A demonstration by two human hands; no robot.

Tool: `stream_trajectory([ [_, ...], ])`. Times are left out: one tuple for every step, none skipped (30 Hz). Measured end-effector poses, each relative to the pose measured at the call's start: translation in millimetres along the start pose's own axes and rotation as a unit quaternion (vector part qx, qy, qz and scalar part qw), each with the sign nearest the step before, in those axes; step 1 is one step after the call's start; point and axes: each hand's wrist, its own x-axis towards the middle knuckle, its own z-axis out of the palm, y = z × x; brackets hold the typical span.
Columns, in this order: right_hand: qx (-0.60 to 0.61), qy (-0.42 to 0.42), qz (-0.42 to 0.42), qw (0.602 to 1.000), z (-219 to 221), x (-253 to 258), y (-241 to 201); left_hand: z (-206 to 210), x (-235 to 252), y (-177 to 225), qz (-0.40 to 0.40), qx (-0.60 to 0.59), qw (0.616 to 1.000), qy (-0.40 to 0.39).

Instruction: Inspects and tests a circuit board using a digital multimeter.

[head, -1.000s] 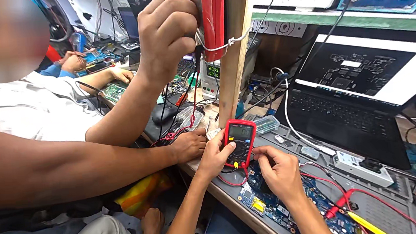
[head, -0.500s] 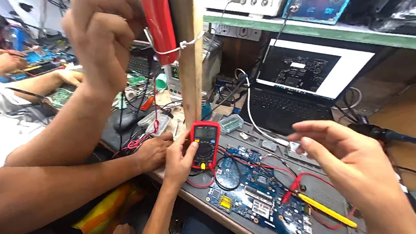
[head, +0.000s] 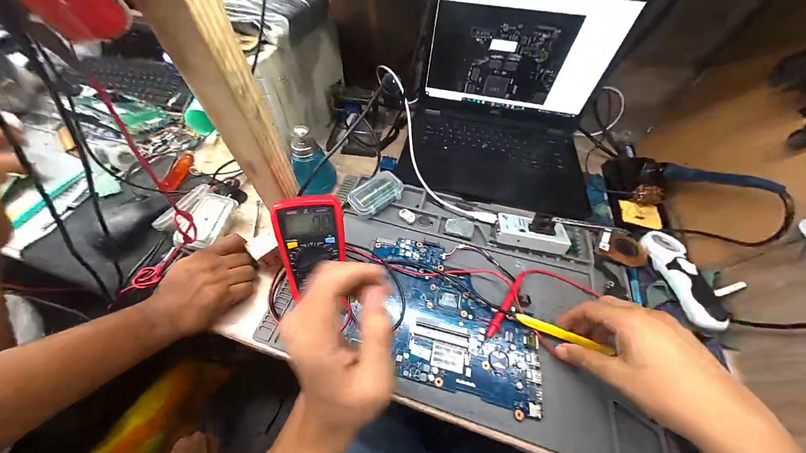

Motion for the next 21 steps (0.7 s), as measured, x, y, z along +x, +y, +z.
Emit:
stream_trajectory([
  [-0.001,0.008,0.001,1.0,4,2,2,12,-1,6,-0.02,-0.006,0.996,-0.087],
  [-0.003,0.015,-0.003,1.0,7,4,5,25,-1,8,-0.035,0.003,0.984,-0.173],
  [-0.005,0.022,-0.012,1.0,10,5,8,37,-3,8,-0.046,0.017,0.969,-0.242],
  [-0.006,0.029,-0.021,0.999,11,5,11,48,-6,6,-0.048,0.026,0.958,-0.28],
  [-0.005,0.035,-0.026,0.999,10,5,13,57,-8,5,-0.047,0.031,0.952,-0.301],
  [-0.001,0.037,-0.029,0.999,7,5,15,63,-9,3,-0.045,0.037,0.948,-0.314],
  [0.009,0.043,-0.03,0.999,2,4,16,68,-8,3,-0.045,0.042,0.944,-0.324],
  [0.028,0.052,-0.03,0.998,-2,3,16,72,-8,3,-0.05,0.048,0.94,-0.334],
  [0.053,0.059,-0.027,0.996,-8,2,15,76,-9,3,-0.055,0.058,0.936,-0.342],
  [0.079,0.069,-0.026,0.994,-12,2,12,81,-9,3,-0.059,0.076,0.933,-0.347],
  [0.105,0.083,-0.028,0.991,-17,3,9,85,-10,4,-0.061,0.104,0.928,-0.352],
  [0.125,0.102,-0.033,0.986,-19,7,6,90,-11,5,-0.063,0.138,0.92,-0.362],
  [0.137,0.126,-0.04,0.982,-19,11,4,94,-12,6,-0.066,0.169,0.908,-0.377],
  [0.14,0.15,-0.05,0.977,-18,16,1,99,-12,7,-0.072,0.19,0.897,-0.394],
  [0.139,0.171,-0.061,0.973,-15,21,0,102,-13,8,-0.077,0.204,0.887,-0.407],
  [0.142,0.189,-0.072,0.969,-10,26,-1,105,-12,9,-0.082,0.214,0.881,-0.415],
  [0.146,0.206,-0.08,0.964,-5,30,-2,107,-10,9,-0.084,0.221,0.878,-0.417],
  [0.15,0.221,-0.087,0.96,-1,33,-3,108,-9,11,-0.084,0.227,0.877,-0.416],
  [0.153,0.233,-0.092,0.956,3,33,-4,108,-7,12,-0.086,0.234,0.877,-0.41],
  [0.158,0.244,-0.093,0.952,5,32,-5,106,-6,14,-0.087,0.242,0.881,-0.397],
  [0.163,0.252,-0.091,0.95,6,31,-5,103,-4,16,-0.09,0.247,0.886,-0.381],
])
